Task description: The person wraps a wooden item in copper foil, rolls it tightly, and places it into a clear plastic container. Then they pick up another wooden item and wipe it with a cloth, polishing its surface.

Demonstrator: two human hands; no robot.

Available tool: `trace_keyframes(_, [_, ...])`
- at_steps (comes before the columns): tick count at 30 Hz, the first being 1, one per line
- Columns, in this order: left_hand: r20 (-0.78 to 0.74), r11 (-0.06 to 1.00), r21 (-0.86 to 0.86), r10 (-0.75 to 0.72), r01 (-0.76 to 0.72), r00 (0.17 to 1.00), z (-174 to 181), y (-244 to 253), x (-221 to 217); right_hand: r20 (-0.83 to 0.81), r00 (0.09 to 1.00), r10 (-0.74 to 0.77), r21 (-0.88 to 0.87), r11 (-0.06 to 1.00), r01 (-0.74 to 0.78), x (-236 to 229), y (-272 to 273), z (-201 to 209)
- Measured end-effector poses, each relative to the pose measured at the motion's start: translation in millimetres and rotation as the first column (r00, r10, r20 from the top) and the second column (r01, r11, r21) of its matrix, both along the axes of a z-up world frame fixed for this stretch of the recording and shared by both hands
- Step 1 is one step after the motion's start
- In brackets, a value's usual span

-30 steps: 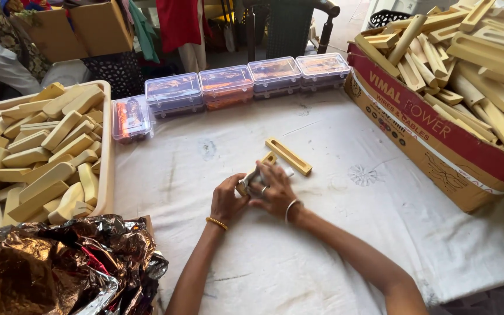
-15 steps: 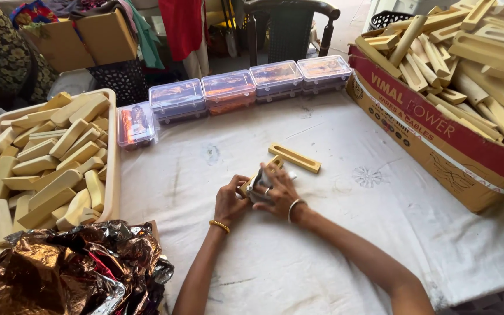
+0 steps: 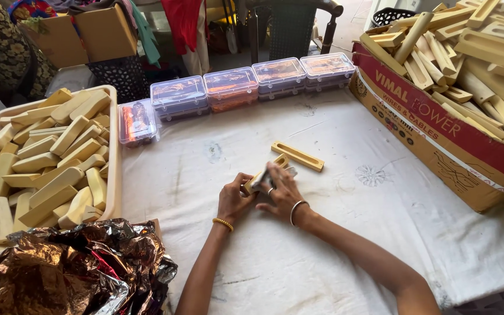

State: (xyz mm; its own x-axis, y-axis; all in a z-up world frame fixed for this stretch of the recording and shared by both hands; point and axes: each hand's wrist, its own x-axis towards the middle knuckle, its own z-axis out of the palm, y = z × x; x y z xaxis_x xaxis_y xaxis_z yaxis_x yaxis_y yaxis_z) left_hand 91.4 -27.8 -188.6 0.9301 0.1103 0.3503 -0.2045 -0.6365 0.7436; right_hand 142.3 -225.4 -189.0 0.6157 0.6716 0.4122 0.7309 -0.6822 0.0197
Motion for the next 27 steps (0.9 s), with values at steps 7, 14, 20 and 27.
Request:
trace_keyframes(7, [-0.015,0.999,-0.04,-0.009,0.009,1.0,-5.6,2.6,1.7,-0.169,0.971,-0.171,-0.029,0.985,0.168,16.2,-11.8,10.7])
trace_keyframes(14, [0.016,0.994,-0.099,-0.055,0.056,0.998,8.3,3.3,-5.2,-0.213,0.97,0.119,0.178,0.981,-0.082,-4.9,0.9,22.9])
trace_keyframes(20, [-0.067,0.991,-0.137,-0.019,0.01,0.998,-6.0,4.2,5.0,-0.074,0.996,-0.048,0.15,0.987,0.059,31.1,-24.2,24.8])
trace_keyframes(27, [0.016,0.959,-0.274,-0.072,0.073,0.997,-13.1,12.3,9.9,0.052,0.999,0.011,0.469,0.883,-0.034,54.6,-41.6,15.6])
